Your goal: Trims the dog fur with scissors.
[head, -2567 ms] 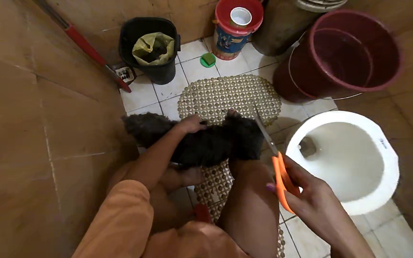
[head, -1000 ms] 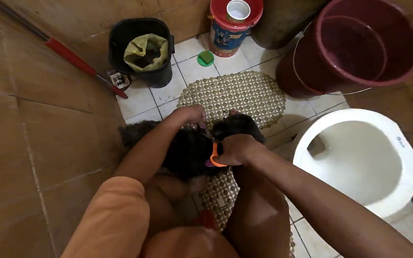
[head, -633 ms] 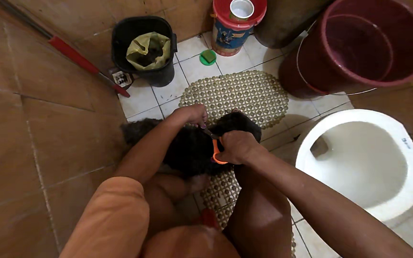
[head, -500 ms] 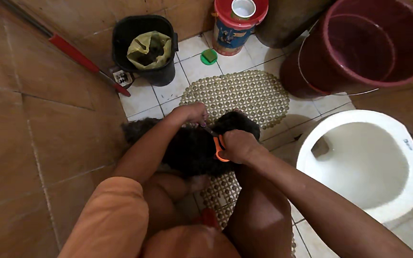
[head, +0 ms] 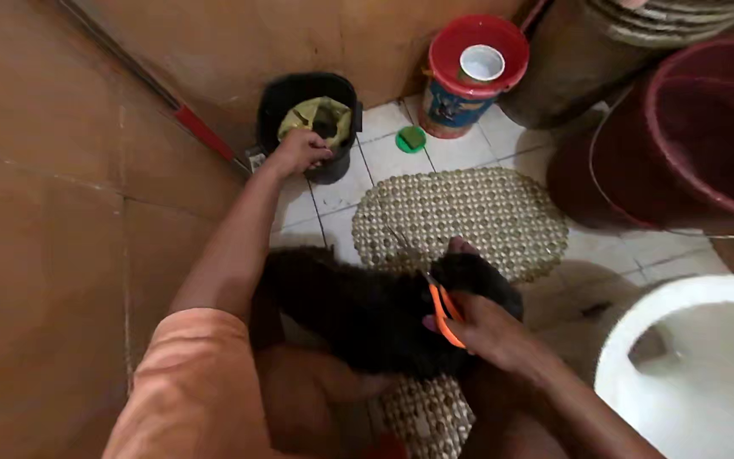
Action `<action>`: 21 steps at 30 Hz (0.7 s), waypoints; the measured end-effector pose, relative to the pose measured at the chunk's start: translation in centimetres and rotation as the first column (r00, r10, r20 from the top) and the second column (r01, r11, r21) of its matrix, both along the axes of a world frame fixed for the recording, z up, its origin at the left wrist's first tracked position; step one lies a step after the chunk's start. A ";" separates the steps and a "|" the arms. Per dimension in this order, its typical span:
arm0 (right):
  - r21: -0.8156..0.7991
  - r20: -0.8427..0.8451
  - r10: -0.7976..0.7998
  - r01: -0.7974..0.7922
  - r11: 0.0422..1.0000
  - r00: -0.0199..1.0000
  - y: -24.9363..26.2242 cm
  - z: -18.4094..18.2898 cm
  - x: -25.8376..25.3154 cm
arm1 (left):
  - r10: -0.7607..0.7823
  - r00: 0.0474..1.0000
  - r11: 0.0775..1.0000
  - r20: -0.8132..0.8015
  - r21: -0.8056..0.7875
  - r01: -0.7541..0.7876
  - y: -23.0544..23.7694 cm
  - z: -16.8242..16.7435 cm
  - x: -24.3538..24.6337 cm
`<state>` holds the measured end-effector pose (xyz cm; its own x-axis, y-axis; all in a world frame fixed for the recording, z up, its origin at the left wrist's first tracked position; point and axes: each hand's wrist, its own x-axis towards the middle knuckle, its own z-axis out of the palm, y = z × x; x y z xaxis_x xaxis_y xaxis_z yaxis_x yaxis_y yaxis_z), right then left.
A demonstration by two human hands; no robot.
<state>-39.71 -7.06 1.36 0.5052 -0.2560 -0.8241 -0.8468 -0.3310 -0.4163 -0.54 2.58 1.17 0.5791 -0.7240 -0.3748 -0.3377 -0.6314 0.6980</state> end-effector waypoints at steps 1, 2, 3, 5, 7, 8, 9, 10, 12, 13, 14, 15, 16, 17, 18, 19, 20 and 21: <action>0.007 0.010 -0.015 0.015 1.000 1.000 0.0 -0.4 -0.2 | 0.057 0.997 0.998 0.052 -0.031 -0.055 -0.1 -0.3 1.4; 0.009 0.021 -0.025 0.025 1.000 0.999 0.1 -0.8 -0.4 | 0.115 0.989 0.992 0.091 -0.058 -0.110 -0.5 -0.7 2.6; 0.010 0.026 -0.031 0.031 0.999 0.999 0.1 -1.1 -0.5 | 0.166 0.976 0.985 0.139 -0.075 -0.157 -0.9 -1.2 3.7; 0.019 0.035 -0.041 0.040 0.999 0.999 -0.1 -1.4 -0.6 | 0.225 0.941 0.974 0.254 -0.066 -0.215 -1.9 -1.7 5.1; 0.028 0.037 -0.071 0.070 0.997 0.997 -0.4 -1.3 -0.9 | 0.240 0.912 0.969 0.333 -0.031 -0.244 -3.1 -2.4 5.7; 0.032 0.039 -0.091 0.090 0.995 0.995 -0.5 -1.3 -1.3 | 0.230 0.908 0.969 0.350 0.001 -0.246 -3.8 -3.1 5.9; 0.037 0.040 -0.112 0.111 0.993 0.993 -0.7 -1.4 -1.6 | 0.196 0.913 0.971 0.357 0.059 -0.231 -4.5 -3.9 6.0; 0.040 0.037 -0.127 0.125 0.991 0.991 -0.8 -1.5 -1.9 | 0.145 0.918 0.970 0.370 0.131 -0.206 -5.1 -4.7 6.2; 0.034 0.035 -0.146 0.145 0.989 0.989 -1.0 -1.6 -2.2 | 0.050 0.892 0.939 0.449 0.283 -0.195 -5.9 -5.9 5.8; 0.029 0.037 -0.154 0.153 0.988 0.987 -1.1 -1.6 -2.3 | 0.020 0.857 0.913 0.516 0.340 -0.226 -6.2 -6.1 5.6; 0.025 0.036 -0.164 0.163 0.986 0.986 -1.2 -1.6 -2.2 | 0.009 0.826 0.894 0.564 0.366 -0.260 -6.3 -6.2 5.4; 0.023 0.034 -0.167 0.167 0.986 0.985 -1.3 -1.6 -2.2 | 0.028 0.818 0.887 0.575 0.363 -0.286 -6.4 -6.0 5.3; 0.025 0.029 -0.166 0.166 0.986 0.986 -1.3 -1.6 -2.2 | 0.043 0.820 0.885 0.571 0.358 -0.296 -6.4 -5.6 5.2; 0.020 0.032 -0.164 0.163 0.986 0.986 -1.3 -1.6 -2.2 | 0.039 0.814 0.896 0.580 0.340 -0.285 -6.2 -5.3 5.0; 0.012 0.041 -0.163 0.162 0.987 0.986 -1.3 -1.6 -2.2 | 0.035 0.802 0.921 0.596 0.292 -0.257 -6.1 -5.0 5.0; 0.006 0.049 -0.162 0.162 0.987 0.986 -1.2 -1.7 -2.3 | 0.028 0.784 0.950 0.620 0.227 -0.214 -5.9 -4.7 4.8; 0.001 0.054 -0.164 0.164 0.986 0.985 -1.2 -1.7 -2.2 | 0.019 0.775 0.974 0.632 0.163 -0.157 -5.6 -4.3 4.1; -0.001 0.053 -0.162 0.162 0.987 0.985 -1.2 -1.7 -2.1 | -0.008 0.774 0.992 0.633 0.105 -0.075 -5.3 -3.8 3.2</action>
<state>-41.85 -8.26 -0.37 0.4994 -0.3418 -0.7961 -0.8664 -0.1935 -0.4604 2.67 -2.71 -2.61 0.7384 -0.6744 0.0037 -0.6527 -0.7132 0.2555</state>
